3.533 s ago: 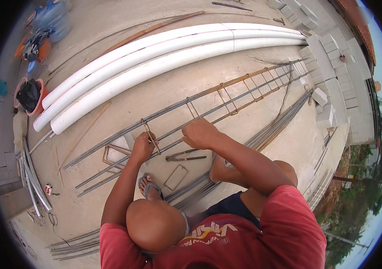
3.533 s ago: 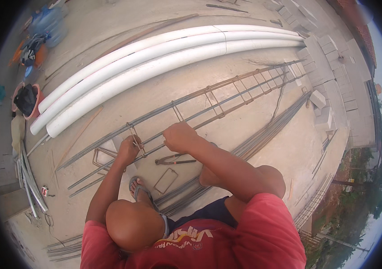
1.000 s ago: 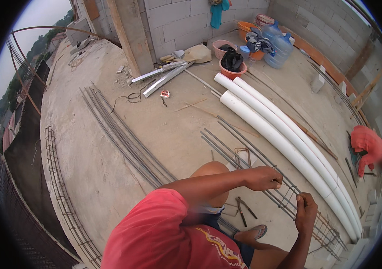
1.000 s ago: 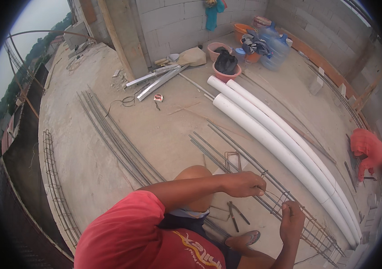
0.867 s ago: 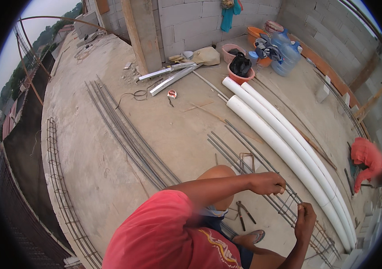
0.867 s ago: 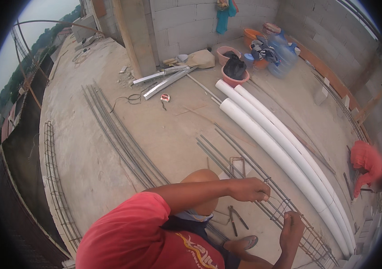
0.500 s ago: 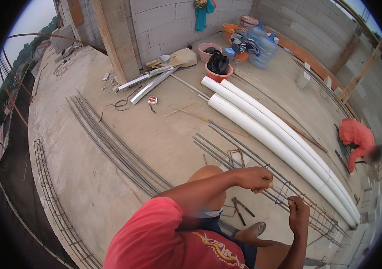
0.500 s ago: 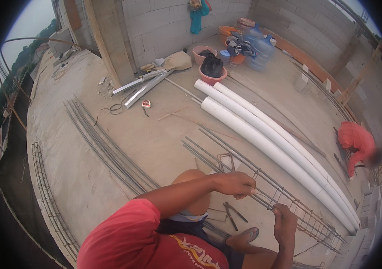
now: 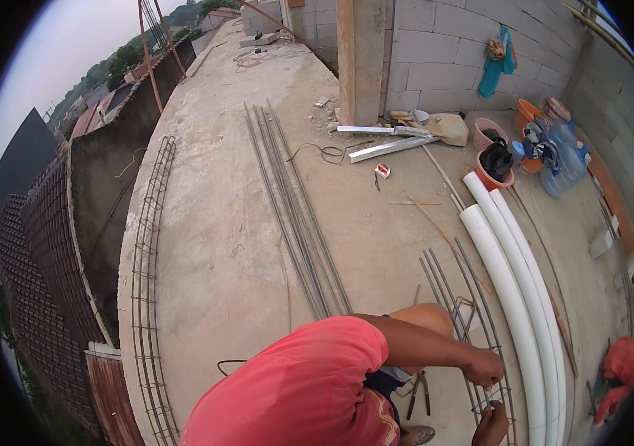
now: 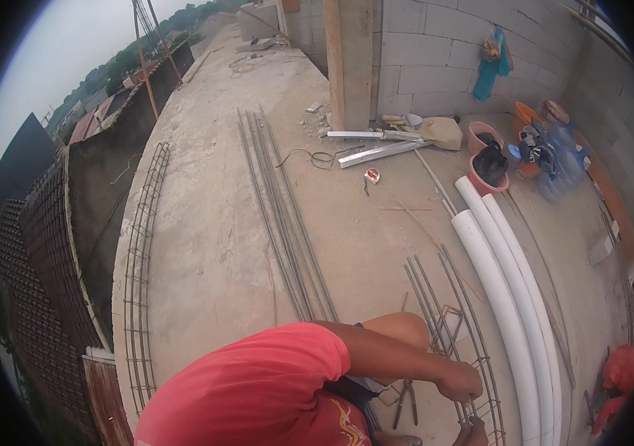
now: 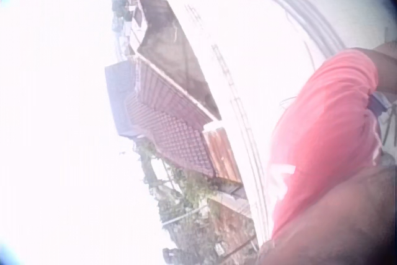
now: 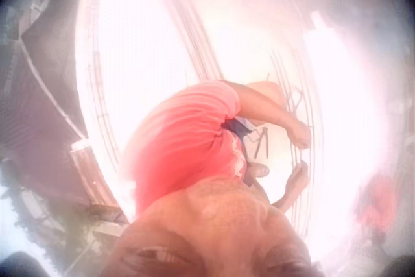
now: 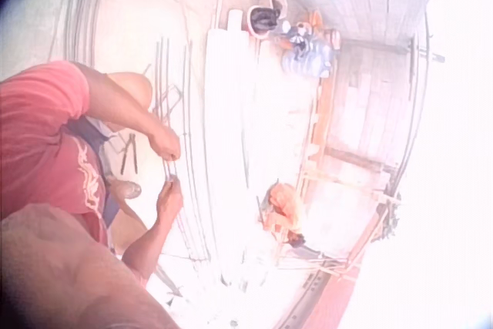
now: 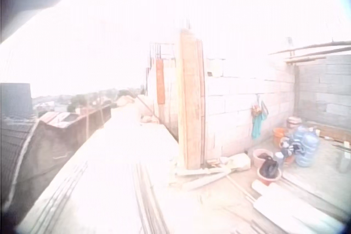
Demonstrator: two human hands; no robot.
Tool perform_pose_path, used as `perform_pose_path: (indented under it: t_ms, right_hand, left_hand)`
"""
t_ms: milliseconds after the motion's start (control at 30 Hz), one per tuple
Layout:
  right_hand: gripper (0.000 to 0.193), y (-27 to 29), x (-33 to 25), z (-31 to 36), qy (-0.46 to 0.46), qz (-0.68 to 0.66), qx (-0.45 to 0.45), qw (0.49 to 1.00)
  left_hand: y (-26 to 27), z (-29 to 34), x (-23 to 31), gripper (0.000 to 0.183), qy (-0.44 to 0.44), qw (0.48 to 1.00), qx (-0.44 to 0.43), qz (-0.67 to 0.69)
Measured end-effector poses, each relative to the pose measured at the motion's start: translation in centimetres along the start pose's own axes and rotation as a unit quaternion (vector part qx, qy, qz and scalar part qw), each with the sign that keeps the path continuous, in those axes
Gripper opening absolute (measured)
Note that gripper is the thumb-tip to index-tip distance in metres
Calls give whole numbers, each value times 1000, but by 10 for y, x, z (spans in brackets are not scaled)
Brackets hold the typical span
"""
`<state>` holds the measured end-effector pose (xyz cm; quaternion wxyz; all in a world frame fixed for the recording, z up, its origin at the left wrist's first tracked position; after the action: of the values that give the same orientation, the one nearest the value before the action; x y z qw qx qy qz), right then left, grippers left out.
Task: The person assembles a rebar cage by tying metal rods together with wire using pliers. They repeatedly bend and twist wire to secure intersections, occasionally repositioning the structure on the floor.
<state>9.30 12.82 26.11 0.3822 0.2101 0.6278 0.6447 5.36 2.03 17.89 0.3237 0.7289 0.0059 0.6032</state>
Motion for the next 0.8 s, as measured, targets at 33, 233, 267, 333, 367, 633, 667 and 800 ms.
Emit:
perform_pose_path:
  t_ms: [33,233,267,333,367,633,667,800]
  right_hand:
    - [30,4,-5,-2,-31,-31,11,999]
    - [34,13,-1,-22,-73,-118,32,990]
    - [34,12,-2,-23,-72,-125,22,989]
    - [33,10,1,-24,-72,-136,2,988]
    - [33,9,1,-25,-71,-142,-8,987]
    - [31,1,-9,-22,-17,-124,-92,988]
    - [32,-3,-9,-22,-9,-135,-109,985]
    - [34,-5,-24,-17,20,-150,-133,979]
  left_hand:
    - [-2,-2,2,25,-8,1000,8,9]
    - [26,11,4,28,47,978,4,205]
    - [28,11,1,28,39,974,9,225]
    - [25,9,1,29,17,979,-10,204]
    - [24,9,1,30,7,981,-19,194]
    - [21,13,5,31,19,963,-46,265]
    - [20,12,5,30,18,958,-47,282]
    - [21,12,8,30,32,946,-28,321]
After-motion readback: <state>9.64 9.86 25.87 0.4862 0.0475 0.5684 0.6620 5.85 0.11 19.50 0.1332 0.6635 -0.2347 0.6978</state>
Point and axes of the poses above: each hand's wrist, its own z-axis away from the middle knuckle, its own y-axis out of the back of the hand, x = y × z, the point moved 9 cm from there along -z, towards the middle knuckle, and after that the axes turned 8 degrees about z, right-handed, at the moved point
